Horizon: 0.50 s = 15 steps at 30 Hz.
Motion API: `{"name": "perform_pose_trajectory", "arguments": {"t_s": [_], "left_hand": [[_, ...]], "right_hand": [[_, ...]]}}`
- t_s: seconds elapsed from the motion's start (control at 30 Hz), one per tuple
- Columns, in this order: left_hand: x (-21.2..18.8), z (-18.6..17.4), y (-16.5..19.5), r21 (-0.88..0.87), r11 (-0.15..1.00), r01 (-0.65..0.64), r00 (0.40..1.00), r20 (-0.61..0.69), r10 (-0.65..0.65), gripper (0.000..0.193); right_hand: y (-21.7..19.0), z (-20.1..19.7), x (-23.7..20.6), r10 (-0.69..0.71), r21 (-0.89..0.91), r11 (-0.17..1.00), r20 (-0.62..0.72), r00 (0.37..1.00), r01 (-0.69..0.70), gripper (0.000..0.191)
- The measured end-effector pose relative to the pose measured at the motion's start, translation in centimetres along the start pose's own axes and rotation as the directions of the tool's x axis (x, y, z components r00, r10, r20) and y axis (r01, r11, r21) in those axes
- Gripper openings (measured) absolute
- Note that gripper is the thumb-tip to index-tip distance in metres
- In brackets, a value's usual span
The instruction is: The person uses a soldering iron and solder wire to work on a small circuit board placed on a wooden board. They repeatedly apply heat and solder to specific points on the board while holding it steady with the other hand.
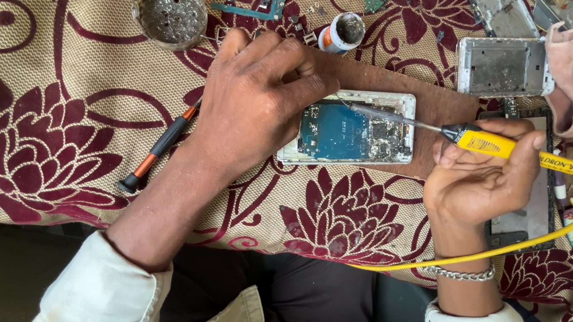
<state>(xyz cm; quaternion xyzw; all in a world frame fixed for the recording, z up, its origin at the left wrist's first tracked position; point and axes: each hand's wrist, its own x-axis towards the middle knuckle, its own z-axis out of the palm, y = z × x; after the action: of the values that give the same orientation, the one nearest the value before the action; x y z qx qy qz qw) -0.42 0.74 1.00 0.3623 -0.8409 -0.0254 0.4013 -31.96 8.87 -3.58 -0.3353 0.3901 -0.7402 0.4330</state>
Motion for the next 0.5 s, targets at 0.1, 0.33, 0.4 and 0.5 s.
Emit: {"name": "perform_pose_trajectory", "arguments": {"t_s": [0.1,0.33,0.4,0.5], "left_hand": [[0.02,0.01,0.0,0.012,1.0,0.0,1.0,-0.002,0.0,0.024],[0.01,0.17,0.08,0.019,1.0,-0.001,1.0,-0.002,0.001,0.023],[-0.03,0.08,0.04,0.019,1.0,-0.003,1.0,-0.004,0.003,0.023],[-0.02,0.06,0.02,0.022,1.0,-0.002,1.0,0.001,0.002,0.023]], "right_hand": [[-0.03,0.08,-0.01,-0.007,-0.012,1.0,0.009,1.0,0.007,0.049],[-0.14,-0.04,0.05,0.0,-0.008,1.0,0.003,1.0,0.0,0.049],[-0.07,-0.05,0.01,0.001,-0.001,1.0,0.0,1.0,-0.001,0.049],[-0.07,-0.12,0.04,0.002,0.004,1.0,0.001,1.0,-0.002,0.05]]}}
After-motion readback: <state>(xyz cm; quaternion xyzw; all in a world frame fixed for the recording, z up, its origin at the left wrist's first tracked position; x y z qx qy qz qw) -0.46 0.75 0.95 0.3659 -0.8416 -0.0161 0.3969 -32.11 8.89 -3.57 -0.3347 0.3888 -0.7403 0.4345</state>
